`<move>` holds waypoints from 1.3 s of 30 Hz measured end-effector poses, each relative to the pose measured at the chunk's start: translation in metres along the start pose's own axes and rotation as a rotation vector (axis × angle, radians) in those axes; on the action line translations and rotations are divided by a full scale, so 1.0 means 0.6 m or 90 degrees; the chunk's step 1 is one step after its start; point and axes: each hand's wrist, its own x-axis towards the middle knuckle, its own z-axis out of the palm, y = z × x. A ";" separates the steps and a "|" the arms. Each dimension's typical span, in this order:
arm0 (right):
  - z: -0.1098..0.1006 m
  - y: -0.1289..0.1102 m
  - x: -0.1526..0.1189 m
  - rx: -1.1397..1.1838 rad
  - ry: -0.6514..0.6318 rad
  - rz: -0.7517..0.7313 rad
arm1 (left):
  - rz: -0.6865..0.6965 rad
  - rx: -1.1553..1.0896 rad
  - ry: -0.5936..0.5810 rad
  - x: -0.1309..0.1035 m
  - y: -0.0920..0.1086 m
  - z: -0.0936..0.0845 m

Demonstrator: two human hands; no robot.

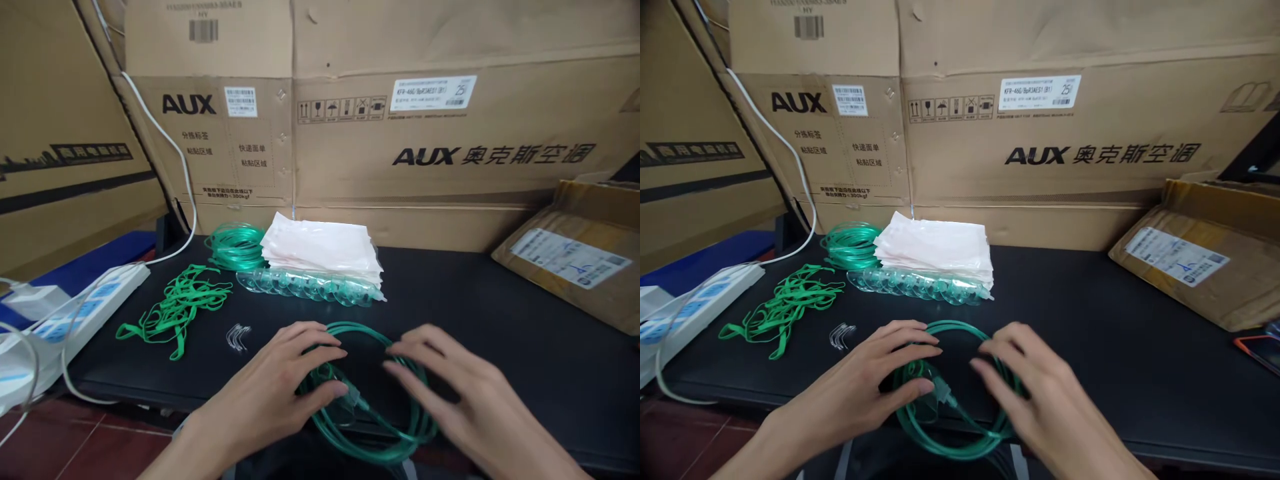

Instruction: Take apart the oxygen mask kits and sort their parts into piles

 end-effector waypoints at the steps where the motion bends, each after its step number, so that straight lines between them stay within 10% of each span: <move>1: 0.003 -0.012 -0.006 0.019 -0.081 -0.026 | -0.001 -0.002 -0.003 0.002 -0.001 -0.001; 5: 0.025 -0.023 -0.037 0.002 -0.217 -0.055 | 0.016 0.026 -0.008 0.009 0.000 -0.009; 15: 0.024 -0.012 -0.034 0.103 0.001 0.159 | -0.080 0.010 -0.029 -0.011 -0.028 -0.008; 21: 0.030 -0.001 -0.040 0.107 -0.018 0.088 | -0.186 -0.147 0.097 0.015 -0.012 -0.028; 29: 0.066 0.053 -0.069 0.059 -0.052 -0.053 | -0.147 -0.158 -0.171 0.073 0.033 -0.024; 39: 0.033 0.014 -0.029 0.149 -0.129 -0.099 | -0.153 -0.090 -0.144 0.056 0.049 -0.001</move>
